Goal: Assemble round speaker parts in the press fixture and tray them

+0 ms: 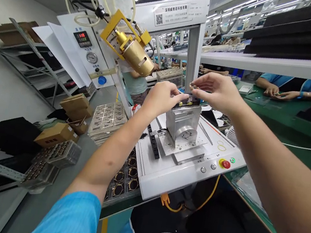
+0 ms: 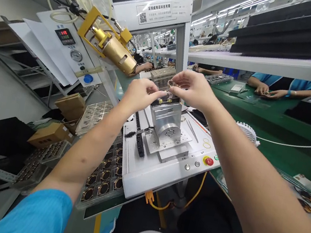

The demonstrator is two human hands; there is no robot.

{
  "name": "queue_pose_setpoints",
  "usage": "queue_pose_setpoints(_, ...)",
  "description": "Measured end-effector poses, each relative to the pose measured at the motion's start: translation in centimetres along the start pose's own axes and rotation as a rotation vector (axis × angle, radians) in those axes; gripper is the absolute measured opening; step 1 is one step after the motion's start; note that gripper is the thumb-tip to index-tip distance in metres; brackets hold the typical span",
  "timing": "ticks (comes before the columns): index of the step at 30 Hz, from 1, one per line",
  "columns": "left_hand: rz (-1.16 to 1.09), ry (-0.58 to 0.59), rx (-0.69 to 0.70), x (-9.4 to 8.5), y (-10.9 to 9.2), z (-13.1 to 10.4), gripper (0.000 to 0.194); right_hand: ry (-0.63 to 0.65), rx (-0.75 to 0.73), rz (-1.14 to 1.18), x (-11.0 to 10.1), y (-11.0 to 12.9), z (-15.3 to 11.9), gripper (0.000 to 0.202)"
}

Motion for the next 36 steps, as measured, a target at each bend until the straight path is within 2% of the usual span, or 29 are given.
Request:
queue_pose_setpoints(3, 0.05, 0.129, -0.016, 1.8, -0.6, 2.6, 0.063, -0.112, 0.028, 0.065, -2.1, -0.1, -4.5, 0.024)
queue_pose_setpoints(5, 0.044, 0.184, 0.006, 2.2, -0.8, 2.4, 0.07, -0.162, 0.069, 0.067, -3.3, -0.5, -8.6, 0.027)
queue_pose_setpoints(7, 0.009, 0.258, 0.078, 2.4, -1.0, 1.4, 0.071, -0.192, 0.174, 0.081, -4.2, -1.9, -13.4, 0.031)
queue_pose_setpoints(10, -0.062, 0.348, 0.221, 2.7, -1.2, -0.7, 0.061, -0.22, 0.423, 0.128, -4.5, -6.0, -21.0, 0.038)
queue_pose_setpoints(12, -0.068, 0.353, 0.263, 2.9, -1.0, -1.6, 0.057, -0.249, 0.593, 0.141, -4.3, -9.2, -25.5, 0.044)
queue_pose_setpoints(15, -0.02, 0.36, 0.268, 3.5, -0.5, -1.8, 0.065, -0.234, 0.796, 0.166, -2.9, -13.6, -30.2, 0.056)
queue_pose_setpoints(18, 0.006, 0.382, 0.271, 4.0, -0.2, -1.4, 0.076, -0.061, 0.882, 0.102, -0.1, -16.6, -31.9, 0.075)
queue_pose_setpoints(20, -0.017, 0.388, 0.272, 3.8, 0.0, -1.5, 0.08, 0.084, 0.875, -0.036, 1.7, -17.7, -31.9, 0.086)
queue_pose_setpoints(22, -0.07, 0.342, 0.271, 3.3, 0.1, -2.4, 0.079, 0.189, 0.849, -0.174, 3.3, -18.3, -31.9, 0.092)
queue_pose_setpoints(24, -0.146, 0.207, 0.291, 2.5, -0.3, -4.8, 0.074, 0.239, 0.828, -0.262, 4.4, -18.7, -31.9, 0.093)
queue_pose_setpoints(26, -0.259, 0.019, 0.34, 2.2, -1.1, -8.7, 0.065, 0.258, 0.806, -0.305, 5.2, -18.9, -32.0, 0.093)
queue_pose_setpoints(27, -0.334, -0.063, 0.372, 2.5, -1.6, -11.1, 0.058, 0.258, 0.795, -0.318, 5.5, -19.0, -32.0, 0.094)
queue_pose_setpoints(28, -0.436, -0.131, 0.39, 3.3, -2.0, -13.6, 0.049, 0.254, 0.785, -0.329, 5.6, -19.0, -31.9, 0.094)
queue_pose_setpoints(30, -0.683, -0.118, 0.349, 7.0, -2.4, -18.0, 0.037, 0.234, 0.781, -0.348, 5.5, -19.2, -31.7, 0.095)
queue_pose_setpoints(34, -1.034, 0.134, -0.051, 17.4, -2.8, -24.9, 0.033, 0.195, 0.785, -0.315, 4.4, -18.9, -31.5, 0.092)
queue_pose_setpoints(36, -1.161, 0.263, -0.252, 21.7, -3.4, -27.8, 0.03, 0.191, 0.764, -0.258, 4.4, -17.9, -32.0, 0.085)
Point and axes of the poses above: each hand's wrist, its own z-axis towards the middle knuckle, its own x-axis out of the palm, y = z × x, the point moved 9 cm from there along z, towards the middle knuckle, and after that the axes turned 12 degrees about y, right-handed, at the moved point
